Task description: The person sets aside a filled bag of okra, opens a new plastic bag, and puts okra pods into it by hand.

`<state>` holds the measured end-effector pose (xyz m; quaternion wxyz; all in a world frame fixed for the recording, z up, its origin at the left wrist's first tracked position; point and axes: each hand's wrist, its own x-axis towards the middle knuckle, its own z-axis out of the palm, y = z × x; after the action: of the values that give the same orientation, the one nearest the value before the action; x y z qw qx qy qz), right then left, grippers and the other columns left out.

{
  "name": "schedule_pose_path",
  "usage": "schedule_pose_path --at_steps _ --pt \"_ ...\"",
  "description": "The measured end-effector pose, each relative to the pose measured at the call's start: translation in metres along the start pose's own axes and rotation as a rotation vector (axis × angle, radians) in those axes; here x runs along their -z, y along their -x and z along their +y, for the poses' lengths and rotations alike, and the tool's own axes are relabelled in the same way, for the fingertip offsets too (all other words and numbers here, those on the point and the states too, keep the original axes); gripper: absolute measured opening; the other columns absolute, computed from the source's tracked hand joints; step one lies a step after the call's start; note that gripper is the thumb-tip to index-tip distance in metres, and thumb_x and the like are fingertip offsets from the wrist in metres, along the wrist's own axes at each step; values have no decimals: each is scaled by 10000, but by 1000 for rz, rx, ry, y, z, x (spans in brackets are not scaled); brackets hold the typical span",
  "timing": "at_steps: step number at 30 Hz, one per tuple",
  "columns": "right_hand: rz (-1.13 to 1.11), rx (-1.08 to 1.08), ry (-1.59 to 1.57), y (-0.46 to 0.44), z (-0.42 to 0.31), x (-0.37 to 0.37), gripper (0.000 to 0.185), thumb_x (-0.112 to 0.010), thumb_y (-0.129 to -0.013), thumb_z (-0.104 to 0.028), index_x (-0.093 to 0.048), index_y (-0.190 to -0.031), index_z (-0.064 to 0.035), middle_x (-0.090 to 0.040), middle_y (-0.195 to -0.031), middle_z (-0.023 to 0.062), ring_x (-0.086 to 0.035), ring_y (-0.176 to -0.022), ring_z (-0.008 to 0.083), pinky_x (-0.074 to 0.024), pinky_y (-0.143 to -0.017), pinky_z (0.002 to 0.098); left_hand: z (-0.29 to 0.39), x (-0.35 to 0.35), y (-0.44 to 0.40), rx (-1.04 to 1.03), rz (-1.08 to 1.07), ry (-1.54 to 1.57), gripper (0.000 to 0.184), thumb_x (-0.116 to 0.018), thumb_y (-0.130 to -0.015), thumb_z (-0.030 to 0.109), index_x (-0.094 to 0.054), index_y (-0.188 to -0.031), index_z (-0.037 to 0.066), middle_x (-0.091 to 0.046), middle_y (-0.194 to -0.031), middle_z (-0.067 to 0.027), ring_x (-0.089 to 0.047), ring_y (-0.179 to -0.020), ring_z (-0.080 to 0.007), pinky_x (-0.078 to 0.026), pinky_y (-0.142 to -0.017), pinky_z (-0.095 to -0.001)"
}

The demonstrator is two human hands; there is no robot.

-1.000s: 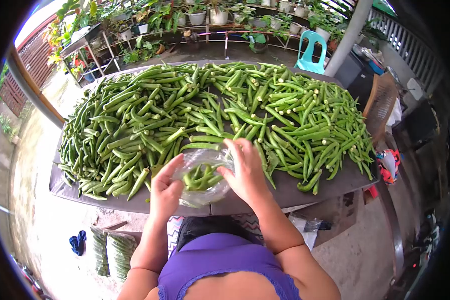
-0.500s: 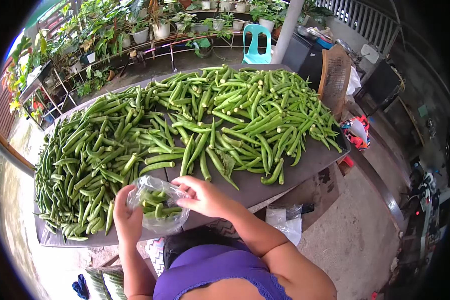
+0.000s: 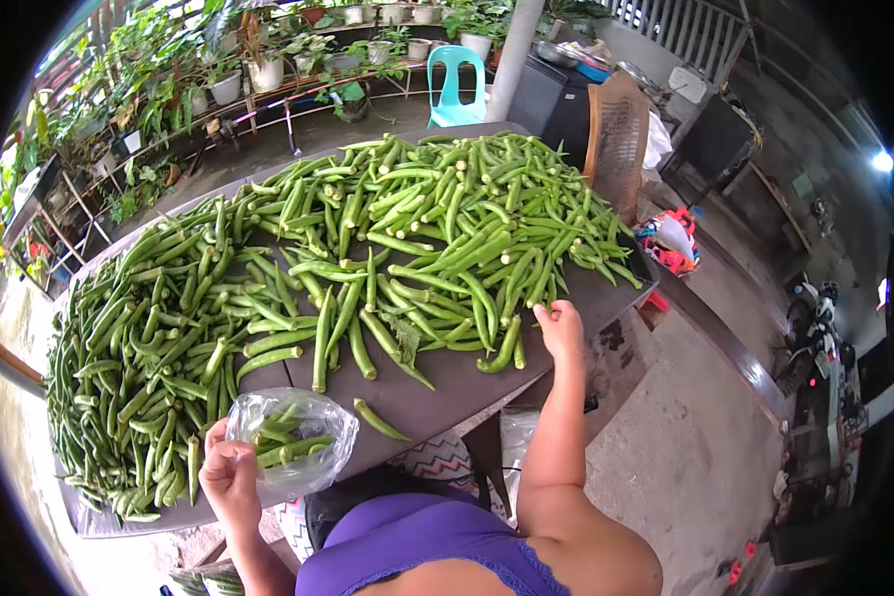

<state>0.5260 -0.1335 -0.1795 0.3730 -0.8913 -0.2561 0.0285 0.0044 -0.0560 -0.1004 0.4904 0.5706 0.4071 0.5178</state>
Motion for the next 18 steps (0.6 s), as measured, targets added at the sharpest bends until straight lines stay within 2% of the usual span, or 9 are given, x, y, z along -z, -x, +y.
schedule_pose_path --at_steps 4,7,8,9,11,12,14,15,18 --pt "141 -63 137 8 -25 -7 738 -794 -730 -378 -474 -1306 -46 -575 -1200 195 -573 -1108 381 -477 -902 467 -1 -3 -4 89 9 56 176 -518 -817 -104 -618 -873 30 -565 -1150 -71 -468 -642 -17 -370 -548 -170" --pt "43 -4 128 -10 -6 -4 701 -818 -702 -335 -522 -1260 -30 -615 -1154 191 -592 -1079 391 -487 -888 458 -1 -3 -5 121 12 74 166 -517 -814 -94 -617 -870 28 -588 -1091 -50 -451 -608 -15 -358 -532 -171" --pt "-58 11 -41 -26 17 -8 598 -824 -700 -239 -572 -1175 22 -674 -1033 195 -657 -958 353 -512 -849 421 0 -3 -5 128 15 84 165 -517 -812 -91 -616 -869 27 -595 -1070 -43 -445 -599 -15 -351 -526 -171" --pt "-105 43 -219 -27 15 -2 462 -801 -719 -150 -609 -1081 65 -703 -891 170 -689 -756 287 -550 -676 377 -1 -2 -5 132 11 99 162 -517 -810 -89 -616 -867 26 -596 -1063 -43 -438 -592 -15 -341 -520 -171" --pt "-177 -238 -317 -27 12 13 444 -777 -747 -91 -596 -1124 56 -677 -893 120 -623 -633 157 -493 -491 303 -2 0 -4 144 6 131 157 -518 -804 -86 -614 -863 24 -598 -1047 -41 -425 -579 -14 -320 -507 -171" --pt "-120 -219 -324 -32 30 8 392 -745 -748 -62 -605 -1100 42 -661 -852 88 -596 -592 146 -455 -433 280 -5 1 -3 138 11 121 146 -521 -822 -65 -609 -878 37 -565 -922 -9 -407 -568 -13 -297 -504 -171" --pt "-94 -255 -347 -35 44 8 392 -734 -746 -66 -606 -1103 33 -655 -844 80 -589 -582 143 -453 -430 283 -9 2 -2 128 21 102 124 -527 -857 -23 -599 -909 62 -498 -670 57 -370 -545 -11 -251 -499 -170" --pt "-81 -276 -357 -35 47 8 393 -729 -745 -68 -606 -1105 29 -652 -841 75 -585 -577 141 -453 -429 284 -7 1 -2 142 22 98 124 -527 -857 -24 -600 -908 62 -498 -666 59 -366 -542 -9 -246 -494 -171" --pt "72 -86 -137 -29 45 1 341 -700 -755 -142 -632 -1036 40 -680 -869 164 -659 -727 280 -520 -645 376 1 -3 -4 174 13 101 139 -525 -843 -41 -604 -900 58 -515 -686 55 -370 -545 -8 -254 -490 -174"
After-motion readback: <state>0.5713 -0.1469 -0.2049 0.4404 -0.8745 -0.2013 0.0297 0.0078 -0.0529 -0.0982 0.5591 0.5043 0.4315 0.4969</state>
